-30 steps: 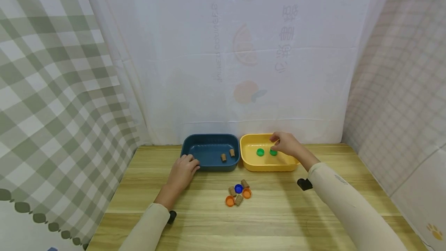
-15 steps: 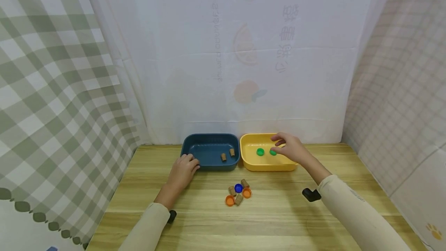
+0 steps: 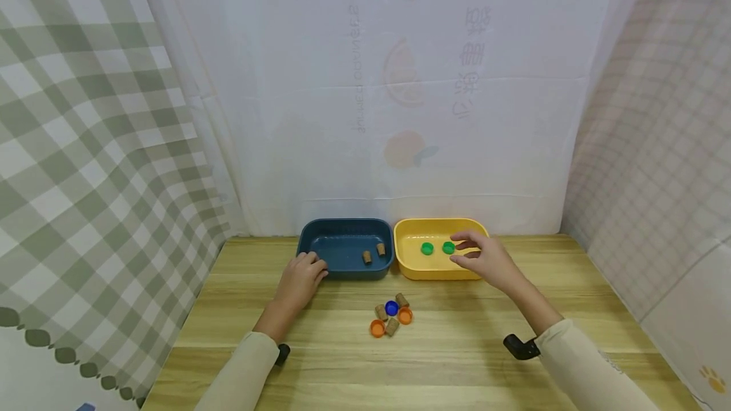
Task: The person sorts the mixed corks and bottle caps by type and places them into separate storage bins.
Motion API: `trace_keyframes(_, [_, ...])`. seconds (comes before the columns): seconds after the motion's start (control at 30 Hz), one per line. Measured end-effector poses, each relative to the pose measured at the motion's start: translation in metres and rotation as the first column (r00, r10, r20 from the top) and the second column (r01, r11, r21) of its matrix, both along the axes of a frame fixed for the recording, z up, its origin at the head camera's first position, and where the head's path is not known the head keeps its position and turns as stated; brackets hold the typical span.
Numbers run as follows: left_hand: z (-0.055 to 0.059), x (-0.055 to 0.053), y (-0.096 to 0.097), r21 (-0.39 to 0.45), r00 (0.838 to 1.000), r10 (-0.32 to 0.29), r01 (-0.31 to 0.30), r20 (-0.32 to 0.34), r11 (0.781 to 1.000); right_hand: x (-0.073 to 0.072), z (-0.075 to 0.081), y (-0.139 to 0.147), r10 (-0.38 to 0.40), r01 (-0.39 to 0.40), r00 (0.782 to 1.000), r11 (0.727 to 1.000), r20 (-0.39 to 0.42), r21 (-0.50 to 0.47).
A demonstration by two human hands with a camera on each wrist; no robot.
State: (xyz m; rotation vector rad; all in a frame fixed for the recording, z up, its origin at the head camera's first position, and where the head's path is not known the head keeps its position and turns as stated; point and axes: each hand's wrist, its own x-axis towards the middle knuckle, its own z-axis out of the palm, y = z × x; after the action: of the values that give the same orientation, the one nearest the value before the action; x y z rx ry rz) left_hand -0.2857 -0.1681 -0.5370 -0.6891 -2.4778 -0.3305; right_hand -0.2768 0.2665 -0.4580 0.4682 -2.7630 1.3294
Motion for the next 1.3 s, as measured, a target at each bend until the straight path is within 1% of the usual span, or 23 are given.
trace_keyframes(0.17, [0.0, 0.0, 0.0, -0.002, 1.0, 0.0, 0.0, -0.001, 1.0, 0.015, -0.007, -0.004, -0.001, 0.001, 1.0, 0.999, -0.012, -0.047])
trace_keyframes(0.23, [-0.001, -0.001, 0.0, 0.001, 1.0, -0.005, 0.005, -0.008, 1.0, 0.021, -0.01, -0.006, -0.002, 0.002, 1.0, 0.997, -0.007, -0.072])
trace_keyframes(0.43, [-0.002, -0.001, 0.0, -0.001, 0.999, -0.017, 0.017, -0.035, 1.0, 0.035, -0.022, -0.014, 0.011, -0.012, 1.0, 0.995, -0.003, -0.1])
trace_keyframes(0.63, [-0.002, -0.002, 0.001, 0.003, 1.0, -0.02, 0.02, -0.018, 1.0, 0.047, -0.032, -0.024, 0.042, -0.039, 0.999, 0.989, 0.015, -0.14])
trace_keyframes(0.77, [-0.001, -0.002, 0.001, 0.011, 1.0, -0.017, 0.018, -0.024, 1.0, 0.051, -0.04, -0.031, 0.057, -0.053, 0.998, 0.989, 0.024, -0.137])
trace_keyframes(0.97, [-0.003, -0.003, 0.001, 0.012, 0.999, -0.023, 0.024, -0.042, 1.0, 0.055, -0.053, -0.039, 0.076, -0.07, 0.997, 0.983, 0.028, -0.17])
trace_keyframes(1.07, [-0.003, -0.003, 0.0, 0.01, 0.999, -0.022, 0.022, -0.037, 1.0, 0.056, -0.059, -0.042, 0.084, -0.076, 0.996, 0.981, 0.037, -0.179])
trace_keyframes(1.17, [-0.003, -0.003, 0.0, 0.007, 0.999, -0.019, 0.02, -0.029, 1.0, 0.057, -0.064, -0.047, 0.097, -0.083, 0.993, 0.978, 0.064, -0.193])
trace_keyframes(1.3, [-0.001, -0.002, -0.001, 0.0, 1.0, -0.013, 0.013, -0.015, 1.0, 0.057, -0.072, -0.055, 0.116, -0.097, 0.989, 0.979, 0.094, -0.181])
